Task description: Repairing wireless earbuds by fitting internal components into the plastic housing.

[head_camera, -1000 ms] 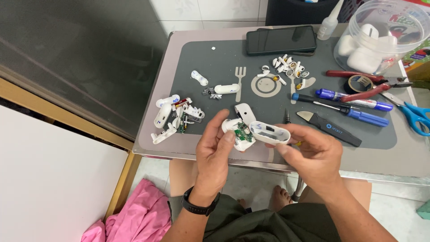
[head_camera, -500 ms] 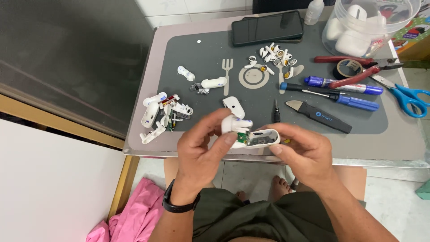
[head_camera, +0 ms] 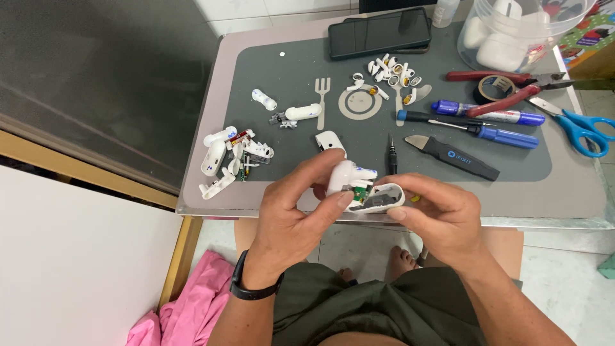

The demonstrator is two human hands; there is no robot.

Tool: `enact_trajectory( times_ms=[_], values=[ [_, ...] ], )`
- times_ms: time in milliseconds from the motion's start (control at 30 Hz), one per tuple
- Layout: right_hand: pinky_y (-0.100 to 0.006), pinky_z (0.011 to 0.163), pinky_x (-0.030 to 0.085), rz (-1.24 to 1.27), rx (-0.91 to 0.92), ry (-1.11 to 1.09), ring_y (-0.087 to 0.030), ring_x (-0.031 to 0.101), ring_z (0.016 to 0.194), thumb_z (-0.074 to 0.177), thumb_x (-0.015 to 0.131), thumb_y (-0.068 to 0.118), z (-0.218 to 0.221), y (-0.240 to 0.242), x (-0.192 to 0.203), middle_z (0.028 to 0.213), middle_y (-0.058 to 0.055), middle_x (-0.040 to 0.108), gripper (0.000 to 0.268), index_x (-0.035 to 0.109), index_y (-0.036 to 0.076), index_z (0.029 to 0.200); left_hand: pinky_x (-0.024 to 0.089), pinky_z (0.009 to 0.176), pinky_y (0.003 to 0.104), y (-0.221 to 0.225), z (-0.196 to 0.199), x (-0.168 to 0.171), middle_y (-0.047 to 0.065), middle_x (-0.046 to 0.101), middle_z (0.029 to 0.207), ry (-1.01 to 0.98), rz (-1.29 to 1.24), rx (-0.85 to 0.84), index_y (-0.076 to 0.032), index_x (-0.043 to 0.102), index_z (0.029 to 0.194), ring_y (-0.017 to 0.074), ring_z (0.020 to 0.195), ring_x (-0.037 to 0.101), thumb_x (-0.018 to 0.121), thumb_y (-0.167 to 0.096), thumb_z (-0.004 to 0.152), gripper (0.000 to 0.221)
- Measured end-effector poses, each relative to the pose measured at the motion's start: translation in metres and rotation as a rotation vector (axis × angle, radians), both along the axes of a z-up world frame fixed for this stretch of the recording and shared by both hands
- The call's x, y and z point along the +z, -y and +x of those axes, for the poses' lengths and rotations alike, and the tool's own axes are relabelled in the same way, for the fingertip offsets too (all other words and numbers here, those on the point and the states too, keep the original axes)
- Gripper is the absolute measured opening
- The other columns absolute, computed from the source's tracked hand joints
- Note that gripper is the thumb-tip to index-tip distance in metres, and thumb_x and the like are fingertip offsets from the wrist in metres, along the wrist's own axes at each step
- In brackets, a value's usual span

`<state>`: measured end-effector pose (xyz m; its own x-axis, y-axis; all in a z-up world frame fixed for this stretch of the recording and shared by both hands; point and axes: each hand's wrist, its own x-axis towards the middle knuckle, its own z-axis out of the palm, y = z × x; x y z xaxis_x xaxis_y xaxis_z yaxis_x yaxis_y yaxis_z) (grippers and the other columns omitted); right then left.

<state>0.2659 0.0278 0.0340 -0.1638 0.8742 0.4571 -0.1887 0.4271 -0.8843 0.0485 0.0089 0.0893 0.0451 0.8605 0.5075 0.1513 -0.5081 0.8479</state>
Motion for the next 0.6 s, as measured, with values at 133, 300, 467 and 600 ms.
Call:
enact_trajectory(
  times_ms=[133, 300, 467, 600],
  values=[
    [-0.038, 0.076, 0.062, -0.052, -0.011, -0.027, -0.017, 0.066, 0.084, 0.077, 0.077, -0.007, 0.002, 0.002, -0.008, 0.091, -0.022, 0.077, 0.037, 0.072, -0.013, 0.113, 0.057, 0.073, 0.034, -0.001, -0.001, 0.001, 0.012, 0.077, 0.097, -0.023, -0.009, -0.032, -0.006, 0.068, 0.13, 0.0148, 0.083, 0.066, 0.08, -0.005, 0.087, 0.045],
    [-0.035, 0.071, 0.062, -0.106, -0.016, -0.04, -0.014, 0.064, 0.08, 0.078, 0.077, -0.007, -0.001, 0.005, -0.004, 0.087, -0.019, 0.077, 0.04, 0.071, -0.012, 0.117, 0.057, 0.073, 0.034, -0.002, -0.001, -0.003, 0.012, 0.077, 0.098, -0.038, -0.021, -0.053, -0.007, 0.068, 0.131, 0.0146, 0.083, 0.066, 0.079, -0.004, 0.087, 0.045],
    [-0.033, 0.067, 0.06, -0.17, -0.032, -0.029, -0.012, 0.061, 0.078, 0.079, 0.076, -0.007, 0.003, -0.003, -0.016, 0.089, -0.019, 0.078, 0.039, 0.071, -0.011, 0.118, 0.057, 0.072, 0.036, -0.003, -0.002, -0.011, 0.015, 0.076, 0.101, -0.042, -0.044, -0.065, -0.005, 0.065, 0.134, 0.0167, 0.083, 0.066, 0.077, -0.005, 0.088, 0.047],
    [-0.03, 0.066, 0.059, -0.227, -0.048, -0.057, -0.01, 0.062, 0.078, 0.081, 0.076, -0.006, -0.002, -0.005, -0.015, 0.09, -0.017, 0.078, 0.04, 0.07, -0.009, 0.12, 0.056, 0.069, 0.036, -0.006, -0.004, -0.013, 0.015, 0.076, 0.1, -0.047, -0.059, -0.076, -0.003, 0.064, 0.133, 0.0176, 0.081, 0.065, 0.077, -0.003, 0.087, 0.048]
  ],
)
